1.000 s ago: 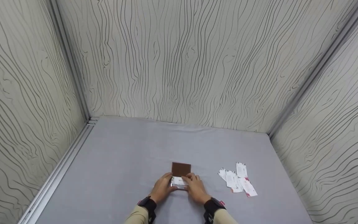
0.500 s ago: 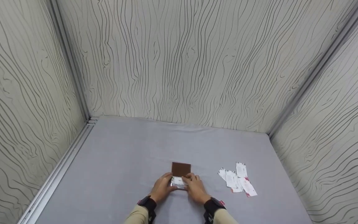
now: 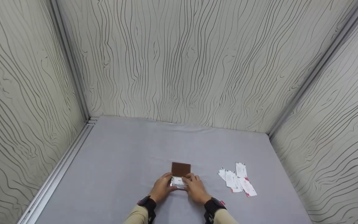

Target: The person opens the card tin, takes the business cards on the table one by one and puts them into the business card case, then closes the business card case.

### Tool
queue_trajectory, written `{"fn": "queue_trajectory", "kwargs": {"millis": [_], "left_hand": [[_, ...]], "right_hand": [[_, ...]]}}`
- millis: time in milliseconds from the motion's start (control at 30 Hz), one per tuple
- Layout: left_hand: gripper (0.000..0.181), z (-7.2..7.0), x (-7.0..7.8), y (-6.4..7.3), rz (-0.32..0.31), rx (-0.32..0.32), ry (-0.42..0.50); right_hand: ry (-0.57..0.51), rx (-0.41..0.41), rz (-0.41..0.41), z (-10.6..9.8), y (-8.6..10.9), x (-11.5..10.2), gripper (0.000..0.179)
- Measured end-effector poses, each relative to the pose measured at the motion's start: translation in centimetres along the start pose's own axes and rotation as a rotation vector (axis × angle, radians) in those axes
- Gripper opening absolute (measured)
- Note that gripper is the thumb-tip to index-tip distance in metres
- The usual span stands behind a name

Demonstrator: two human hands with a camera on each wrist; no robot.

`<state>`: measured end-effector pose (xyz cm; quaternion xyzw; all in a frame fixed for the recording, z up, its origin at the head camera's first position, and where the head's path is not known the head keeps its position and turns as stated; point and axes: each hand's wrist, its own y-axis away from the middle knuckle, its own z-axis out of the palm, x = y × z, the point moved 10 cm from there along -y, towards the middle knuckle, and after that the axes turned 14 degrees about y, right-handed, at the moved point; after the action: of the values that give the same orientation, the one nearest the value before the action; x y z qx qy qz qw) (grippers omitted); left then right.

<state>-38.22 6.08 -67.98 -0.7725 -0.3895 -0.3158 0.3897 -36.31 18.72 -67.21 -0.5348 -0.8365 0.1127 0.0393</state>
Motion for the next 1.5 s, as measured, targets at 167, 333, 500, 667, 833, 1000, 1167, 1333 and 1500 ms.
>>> {"fn": "queue_trajectory", "kwargs": {"millis": [167,333,500,667,833,1000,1167,1333,1500], "left_hand": [[0.054,-0.1,0.1,0.1,0.01,0.001,0.01],[0.054,-0.3,0.1,0.1,0.002,0.006,0.016],[0.055,-0.3,0.0,0.2,-0.007,0.008,0.013],[0.055,-0.3,0.0,0.3,-0.012,0.006,0.016],[0.055,-0.4,0.0,0.3,-0.002,0.009,0.009],[0.055,-0.3,-0.1,0.2,-0.02,0.003,0.009],[0.055,-0.1,-0.3,0.1,-0.027,0.01,0.002],[0.056,0.1,-0.3,0.1,-0.055,-0.001,0.003],[0.056,0.0,-0.1,0.0,-0.056,-0.005,0.006]], "right_hand": [[-0.042,-0.004,-0.013,-0.4,0.1,0.0,0.031],[-0.075,0.048,-0.004,-1.5,0.3,0.7,0.034],[-0.066,0.145,-0.005,-2.8,1.0,2.1,0.029],[-0.033,0.158,0.011,-3.1,2.0,3.8,0.025],[-0.015,0.098,0.06,-2.5,2.9,5.6,0.02],[0.023,0.1,0.085,-2.5,3.8,6.9,0.016],[0.055,0.13,0.089,-3.2,4.7,8.0,0.013],[0.041,0.122,0.119,-3.7,5.6,9.5,0.009],[0.074,0.135,0.171,-3.9,6.5,11.5,0.008]]}}
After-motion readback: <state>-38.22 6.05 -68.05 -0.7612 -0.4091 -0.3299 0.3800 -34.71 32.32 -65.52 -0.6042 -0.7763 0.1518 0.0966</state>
